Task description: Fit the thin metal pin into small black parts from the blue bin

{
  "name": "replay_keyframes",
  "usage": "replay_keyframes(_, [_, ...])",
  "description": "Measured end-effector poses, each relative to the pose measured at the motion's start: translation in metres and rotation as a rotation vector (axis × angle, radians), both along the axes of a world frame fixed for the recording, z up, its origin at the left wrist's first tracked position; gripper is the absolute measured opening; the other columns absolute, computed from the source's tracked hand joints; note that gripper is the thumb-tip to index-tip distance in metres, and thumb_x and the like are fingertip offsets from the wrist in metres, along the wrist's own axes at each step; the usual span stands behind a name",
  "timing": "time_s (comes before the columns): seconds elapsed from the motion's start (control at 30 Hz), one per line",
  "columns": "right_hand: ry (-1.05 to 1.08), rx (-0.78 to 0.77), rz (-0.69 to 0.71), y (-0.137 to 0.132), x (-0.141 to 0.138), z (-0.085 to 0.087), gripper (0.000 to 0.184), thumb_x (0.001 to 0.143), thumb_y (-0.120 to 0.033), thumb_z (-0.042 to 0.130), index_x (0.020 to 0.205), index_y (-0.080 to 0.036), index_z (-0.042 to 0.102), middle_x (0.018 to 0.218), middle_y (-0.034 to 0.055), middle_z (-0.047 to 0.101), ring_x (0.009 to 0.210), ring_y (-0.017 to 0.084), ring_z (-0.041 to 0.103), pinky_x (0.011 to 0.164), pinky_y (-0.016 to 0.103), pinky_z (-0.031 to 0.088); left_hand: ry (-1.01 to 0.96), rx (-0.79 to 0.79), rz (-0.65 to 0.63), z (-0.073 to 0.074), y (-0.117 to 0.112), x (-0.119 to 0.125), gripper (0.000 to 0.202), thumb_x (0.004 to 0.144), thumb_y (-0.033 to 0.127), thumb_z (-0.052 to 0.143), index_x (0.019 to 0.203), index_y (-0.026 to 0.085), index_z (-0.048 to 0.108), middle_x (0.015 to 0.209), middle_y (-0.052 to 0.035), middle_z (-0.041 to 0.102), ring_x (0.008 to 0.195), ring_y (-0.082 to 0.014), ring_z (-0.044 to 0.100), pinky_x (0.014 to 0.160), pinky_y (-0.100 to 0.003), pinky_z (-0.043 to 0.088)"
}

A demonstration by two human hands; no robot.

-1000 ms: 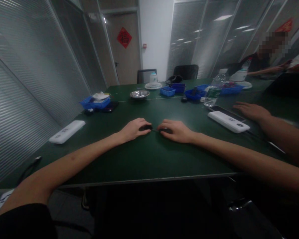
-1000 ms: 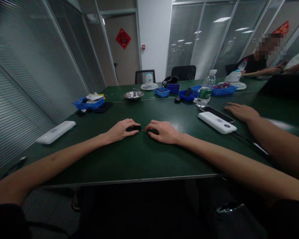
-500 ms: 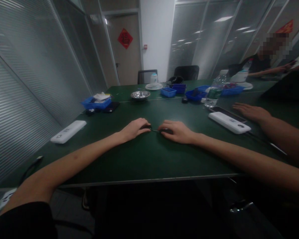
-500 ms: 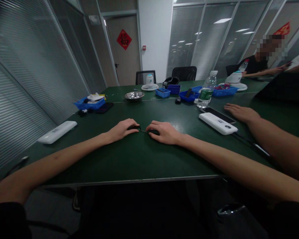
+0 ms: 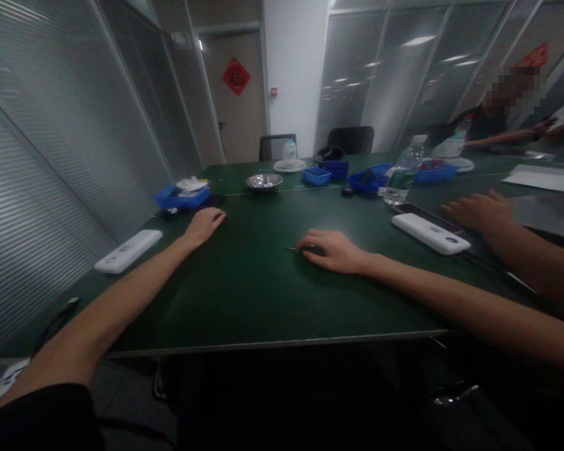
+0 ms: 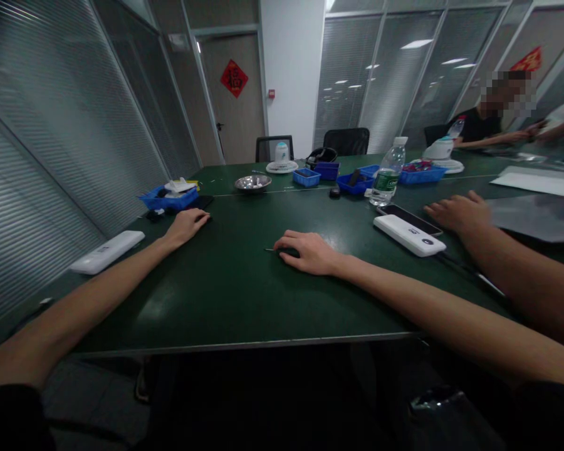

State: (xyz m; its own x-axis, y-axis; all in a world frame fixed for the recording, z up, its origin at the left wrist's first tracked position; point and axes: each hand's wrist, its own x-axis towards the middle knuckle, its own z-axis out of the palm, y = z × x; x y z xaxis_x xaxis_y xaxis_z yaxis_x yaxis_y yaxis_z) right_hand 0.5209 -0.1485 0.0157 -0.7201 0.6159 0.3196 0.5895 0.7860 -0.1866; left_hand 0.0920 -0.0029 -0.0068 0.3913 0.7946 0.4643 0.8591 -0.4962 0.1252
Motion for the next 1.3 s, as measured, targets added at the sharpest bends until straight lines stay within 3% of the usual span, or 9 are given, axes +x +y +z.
replay_keyframes(0.1, [0.005,0.002,0.0,0.0,-0.001,0.0,0.027,0.102,-0.035,0.055,0.124,-0.022,0.066,0.113,0.0061,0.066,0.083,0.017,0.061,0.071,0.03,0.043,0.048,0.016,0.15,-0.002,0.006,-0.017,0.035,0.102,0.034,0.049,0.112,0.016,0.077,0.114,-0.0143,0.077,0.105,-0.0304,0.071,0.095,-0.04,0.052])
replay_keyframes(0.27, [0.01,0.0,0.009,0.0,0.0,-0.001,0.028,0.103,-0.036,0.054,0.125,-0.022,0.065,0.113,0.0062,0.066,0.082,0.017,0.061,0.072,0.03,0.043,0.139,0.041,0.288,0.0,-0.002,-0.008,0.039,0.105,0.038,0.046,0.122,0.019,0.075,0.108,-0.0145,0.078,0.1,-0.0321,0.073,0.087,-0.038,0.053])
replay_keyframes(0.53, [0.016,0.006,0.016,0.002,0.002,-0.003,0.029,0.102,-0.036,0.054,0.125,-0.022,0.065,0.116,0.0065,0.067,0.082,0.017,0.062,0.072,0.031,0.044,0.134,0.033,0.307,0.002,-0.007,-0.001,0.04,0.104,0.035,0.047,0.122,0.019,0.078,0.114,-0.0142,0.078,0.104,-0.0329,0.073,0.091,-0.039,0.054])
replay_keyframes(0.77, [0.006,-0.007,0.01,0.001,0.002,-0.001,0.03,0.103,-0.037,0.053,0.126,-0.022,0.065,0.115,0.0066,0.067,0.081,0.016,0.062,0.071,0.031,0.044,0.149,0.018,0.293,0.001,-0.008,0.002,0.042,0.102,0.037,0.048,0.119,0.017,0.08,0.105,-0.0162,0.079,0.096,-0.0325,0.074,0.09,-0.04,0.055])
replay_keyframes(0.9, [0.011,-0.003,0.013,0.001,0.001,0.0,0.029,0.103,-0.036,0.053,0.125,-0.022,0.065,0.114,0.007,0.067,0.081,0.017,0.063,0.071,0.031,0.045,0.033,-0.001,0.317,-0.001,-0.003,-0.002,0.04,0.099,0.039,0.051,0.117,0.018,0.081,0.11,-0.015,0.079,0.103,-0.0333,0.073,0.095,-0.04,0.054])
replay_keyframes(1.07, [0.002,-0.005,0.006,0.0,0.001,0.001,0.029,0.103,-0.037,0.053,0.125,-0.022,0.065,0.115,0.0073,0.067,0.083,0.017,0.063,0.071,0.031,0.045,-0.321,-0.163,0.297,-0.004,0.014,-0.011,0.03,0.093,0.037,0.063,0.107,0.021,0.083,0.113,-0.0088,0.079,0.11,-0.0293,0.072,0.103,-0.036,0.05])
replay_keyframes(1.3, [0.006,-0.009,0.013,0.001,0.001,0.0,0.029,0.103,-0.036,0.053,0.126,-0.023,0.065,0.116,0.0071,0.067,0.084,0.017,0.063,0.073,0.031,0.046,-0.424,-0.244,0.307,-0.009,0.025,-0.017,0.028,0.087,0.041,0.07,0.103,0.021,0.082,0.114,-0.008,0.079,0.109,-0.0275,0.072,0.1,-0.035,0.052])
